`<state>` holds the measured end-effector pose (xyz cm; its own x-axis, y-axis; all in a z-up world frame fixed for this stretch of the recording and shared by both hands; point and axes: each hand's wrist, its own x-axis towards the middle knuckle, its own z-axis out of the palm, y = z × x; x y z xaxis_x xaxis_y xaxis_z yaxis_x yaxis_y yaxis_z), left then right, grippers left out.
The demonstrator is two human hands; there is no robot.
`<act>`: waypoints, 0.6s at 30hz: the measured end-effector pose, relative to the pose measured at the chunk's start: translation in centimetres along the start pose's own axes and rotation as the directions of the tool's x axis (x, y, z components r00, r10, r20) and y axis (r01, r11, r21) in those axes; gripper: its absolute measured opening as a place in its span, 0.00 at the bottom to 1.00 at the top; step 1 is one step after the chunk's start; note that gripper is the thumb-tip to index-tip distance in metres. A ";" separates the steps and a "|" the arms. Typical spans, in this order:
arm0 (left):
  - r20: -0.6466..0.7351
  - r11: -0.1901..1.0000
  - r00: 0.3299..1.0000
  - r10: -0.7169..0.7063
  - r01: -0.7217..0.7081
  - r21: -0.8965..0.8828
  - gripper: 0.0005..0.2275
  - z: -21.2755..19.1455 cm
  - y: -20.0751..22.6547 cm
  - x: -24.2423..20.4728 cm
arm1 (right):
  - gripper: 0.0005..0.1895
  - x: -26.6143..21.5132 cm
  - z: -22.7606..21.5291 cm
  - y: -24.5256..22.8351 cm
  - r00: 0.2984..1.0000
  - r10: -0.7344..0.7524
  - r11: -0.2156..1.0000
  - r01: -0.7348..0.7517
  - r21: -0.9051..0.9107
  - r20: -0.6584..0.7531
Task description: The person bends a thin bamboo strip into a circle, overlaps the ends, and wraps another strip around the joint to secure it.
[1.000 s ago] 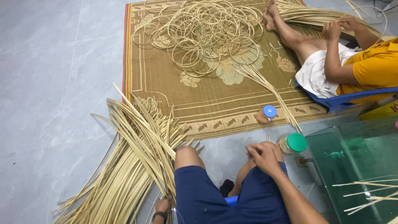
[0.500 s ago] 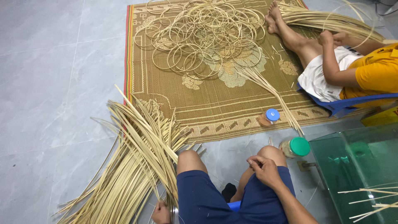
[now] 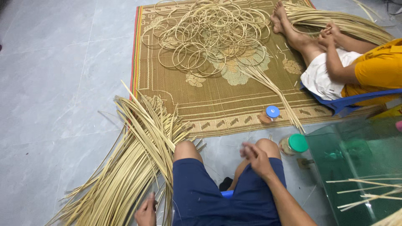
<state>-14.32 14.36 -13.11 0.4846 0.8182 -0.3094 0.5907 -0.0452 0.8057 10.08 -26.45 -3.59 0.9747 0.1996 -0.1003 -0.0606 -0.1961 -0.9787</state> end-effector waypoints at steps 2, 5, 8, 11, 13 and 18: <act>0.105 0.978 0.973 0.207 -0.206 -0.025 0.13 -1.3 0.9 0.0 | 0.31 0.4 -1.7 -1.3 1.000 -0.005 0.953 0.007 0.302 -0.010; 0.321 0.937 0.906 0.275 -0.327 0.120 0.11 -3.2 4.0 -1.2 | 0.40 0.1 -6.3 -4.4 0.990 -0.113 0.670 0.136 0.730 -0.081; 0.449 0.836 0.879 0.157 -0.361 0.413 0.11 -5.4 7.5 -2.0 | 0.37 -1.4 -12.3 -6.8 0.935 -0.164 0.414 0.356 0.838 -0.316; 0.502 0.754 0.833 0.231 -0.479 0.449 0.10 -7.4 9.7 -1.7 | 0.30 -3.4 -18.0 -7.1 0.788 -0.060 0.492 0.558 0.669 -0.613; 0.509 0.762 0.813 0.281 -0.512 0.397 0.10 -8.6 10.1 -0.6 | 0.13 -4.4 -21.1 -6.0 0.639 -0.132 0.519 0.696 0.497 -0.758; 0.534 0.800 0.838 0.108 -0.393 0.454 0.09 -11.6 9.3 3.7 | 0.20 -7.4 -26.0 -2.7 0.437 -0.048 0.628 0.712 0.313 -0.898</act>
<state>-14.51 23.62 -0.95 0.8150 0.3746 -0.4421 0.5750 -0.6176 0.5366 8.67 -52.39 4.44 0.6220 -0.7657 0.1639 0.5889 0.3194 -0.7424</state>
